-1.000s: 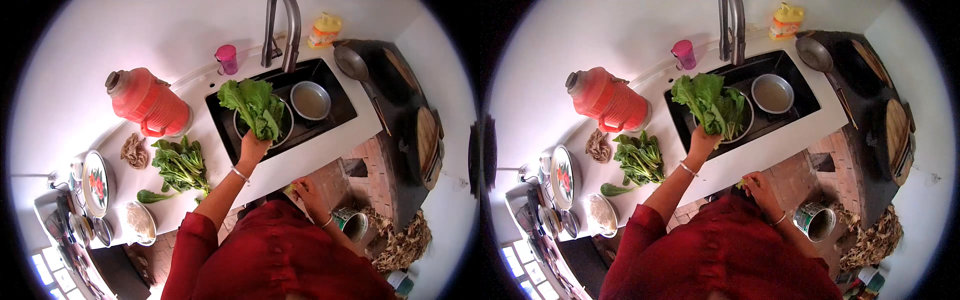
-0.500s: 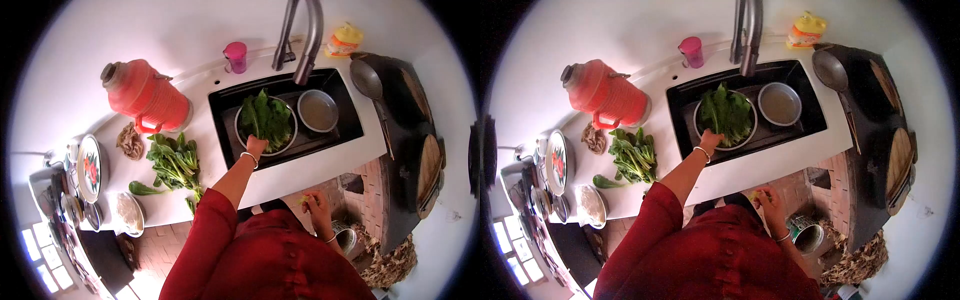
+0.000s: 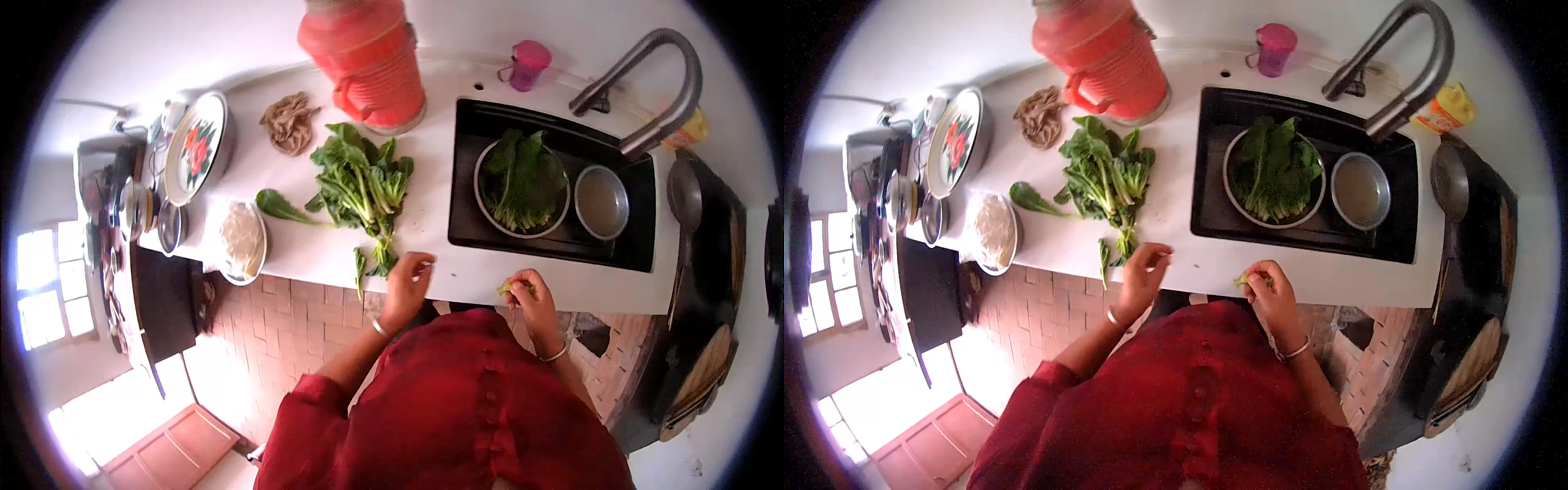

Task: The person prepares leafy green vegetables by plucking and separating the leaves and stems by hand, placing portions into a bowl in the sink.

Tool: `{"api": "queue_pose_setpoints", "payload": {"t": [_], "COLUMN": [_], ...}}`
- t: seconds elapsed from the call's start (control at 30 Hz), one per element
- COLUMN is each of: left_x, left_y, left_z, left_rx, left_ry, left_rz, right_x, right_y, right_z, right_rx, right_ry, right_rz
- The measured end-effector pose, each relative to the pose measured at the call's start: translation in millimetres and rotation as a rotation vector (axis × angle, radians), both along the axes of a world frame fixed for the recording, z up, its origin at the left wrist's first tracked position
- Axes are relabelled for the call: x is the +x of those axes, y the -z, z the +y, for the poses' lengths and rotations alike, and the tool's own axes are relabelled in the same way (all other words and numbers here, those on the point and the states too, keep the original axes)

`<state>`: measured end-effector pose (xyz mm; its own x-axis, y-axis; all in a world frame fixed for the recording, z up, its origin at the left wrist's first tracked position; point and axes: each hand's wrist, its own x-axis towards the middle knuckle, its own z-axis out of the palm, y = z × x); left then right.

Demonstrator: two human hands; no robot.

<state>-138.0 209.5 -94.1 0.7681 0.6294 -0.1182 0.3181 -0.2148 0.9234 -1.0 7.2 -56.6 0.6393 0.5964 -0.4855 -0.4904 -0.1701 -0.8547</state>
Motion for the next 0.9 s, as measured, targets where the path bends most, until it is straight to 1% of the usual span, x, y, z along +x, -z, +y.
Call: {"api": "queue_pose_setpoints", "payload": {"t": [0.03, 0.07, 0.1, 0.13, 0.17, 0.2, 0.23, 0.27, 0.3, 0.33, 0.37, 0.4, 0.47, 0.5, 0.53, 0.57, 0.6, 0.63, 0.7, 0.73, 0.8, 0.83, 0.9], "left_x": [-19, -39, -52, -67, -79, -88, -94, -98, -101, -102, -101, -103, -106, -107, -109, -111, -113, -114, -121, -125, -132, -133, -136], "left_y": [-4, 4, 3, 10, 17, 21, 26, 32, 41, 43, 45, 47, 52, 50, 50, 51, 51, 48, 38, 33, 23, 17, 21], "left_z": [5, 12, 16, 25, 32, 38, 43, 47, 51, 55, 57, 60, 67, 70, 73, 76, 80, 83, 91, 94, 100, 101, 103], "left_rx": [0.082, 0.117, 0.033, 0.122, 0.17, 0.217, 0.226, 0.218, 0.249, 0.283, 0.371, 0.365, 0.336, 0.367, 0.365, 0.201, 0.038, 0.036, -0.837, -0.838, -1.146, -1.178, -1.209], "left_ry": [-0.088, -0.173, -0.307, -0.356, -0.362, -0.367, -0.382, -0.391, -0.352, -0.313, -0.265, -0.274, -0.221, -0.221, -0.226, -0.275, -0.322, -0.325, -0.548, -0.556, -0.485, -0.453, -0.452], "left_rz": [0.045, 0.042, 0.03, 0.12, 0.145, 0.17, 0.254, 0.25, 0.296, 0.341, 0.359, 0.355, 0.4, 0.402, 0.398, 0.366, 0.33, 0.326, -0.034, -0.038, -0.243, -0.273, -0.289], "right_x": [-1, -1, -2, -4, -5, -7, -9, -12, -16, -20, -25, -28, -35, -39, -43, -46, -46, -46, -48, -49, -50, -50, -51], "right_y": [-1, -1, 4, 13, 17, 16, 14, 12, 16, 24, 29, 22, 2, 5, 13, 20, 25, 30, 41, 44, 48, 48, 50], "right_z": [10, 18, 26, 33, 40, 50, 60, 71, 79, 87, 96, 108, 134, 145, 156, 165, 175, 183, 200, 204, 210, 213, 216], "right_rx": [-0.004, -0.008, -0.012, -0.049, -0.086, -0.092, -0.103, -0.114, -0.12, -0.052, 0.02, 0.017, -0.073, -0.074, -0.042, -0.009, -0.009, -0.009, -0.051, -0.045, -0.125, -0.143, -0.158], "right_ry": [-0.062, -0.121, -0.132, -0.212, -0.292, -0.3, -0.382, -0.463, -0.474, -0.503, -0.529, -0.539, -0.731, -0.737, -0.769, -0.797, -0.8, -0.866, -0.982, -0.989, -1.054, -1.069, -1.058], "right_rz": [-0.02, -0.041, -0.041, -0.037, -0.034, -0.037, -0.096, -0.155, -0.161, -0.308, -0.455, -0.461, -0.754, -0.76, -0.948, -1.137, -1.142, -1.251, -1.438, -1.439, -1.585, -1.583, -1.566]}}
